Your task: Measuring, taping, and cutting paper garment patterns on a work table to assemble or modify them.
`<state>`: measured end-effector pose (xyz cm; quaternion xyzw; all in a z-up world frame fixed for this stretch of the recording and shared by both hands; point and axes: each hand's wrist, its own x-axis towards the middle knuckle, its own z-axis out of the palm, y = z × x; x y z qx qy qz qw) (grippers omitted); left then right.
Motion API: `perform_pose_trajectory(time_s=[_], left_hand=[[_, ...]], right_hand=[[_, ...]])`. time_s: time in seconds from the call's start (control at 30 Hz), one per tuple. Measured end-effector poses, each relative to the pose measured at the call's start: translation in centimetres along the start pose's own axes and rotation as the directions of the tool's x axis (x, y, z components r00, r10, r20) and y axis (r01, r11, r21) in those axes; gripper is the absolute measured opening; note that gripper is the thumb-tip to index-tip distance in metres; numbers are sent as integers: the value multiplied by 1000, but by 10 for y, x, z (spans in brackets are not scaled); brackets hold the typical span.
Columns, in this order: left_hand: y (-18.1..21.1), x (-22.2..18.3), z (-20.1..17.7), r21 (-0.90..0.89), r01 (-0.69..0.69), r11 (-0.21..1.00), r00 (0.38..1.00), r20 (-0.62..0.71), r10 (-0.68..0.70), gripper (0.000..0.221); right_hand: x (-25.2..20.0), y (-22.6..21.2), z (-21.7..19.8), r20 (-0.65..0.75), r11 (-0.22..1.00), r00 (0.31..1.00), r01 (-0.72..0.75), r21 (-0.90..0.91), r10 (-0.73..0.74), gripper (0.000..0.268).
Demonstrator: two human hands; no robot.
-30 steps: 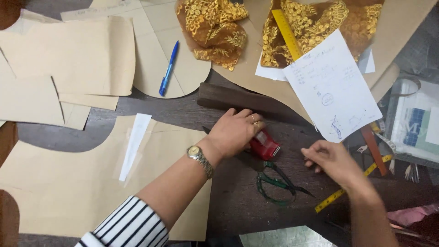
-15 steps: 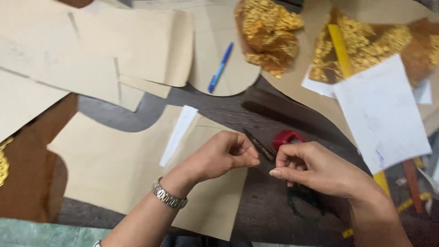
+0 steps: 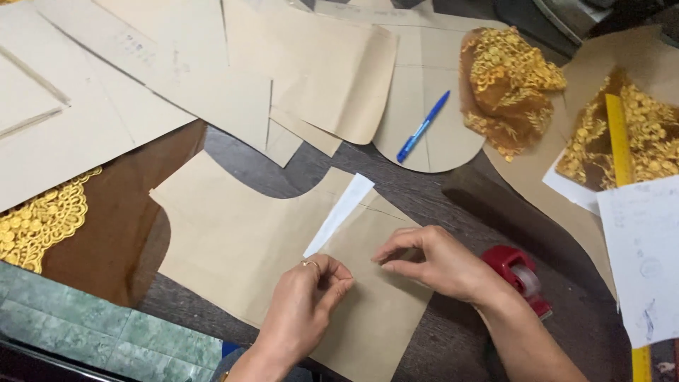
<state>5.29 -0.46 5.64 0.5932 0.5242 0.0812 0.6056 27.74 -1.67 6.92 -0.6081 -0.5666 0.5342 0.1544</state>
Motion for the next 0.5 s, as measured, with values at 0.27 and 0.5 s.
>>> perform_pose_trajectory(time_s=[0.27, 0.5], left_hand=[[19, 3, -20, 49, 112, 992, 993, 34, -114, 8], [6, 8, -27, -414, 155, 897, 985, 132, -110, 6]], right_hand=[[17, -13, -4, 68, 992, 993, -102, 70, 97, 12], [14, -17, -27, -149, 795, 911, -244, 556, 384, 43]])
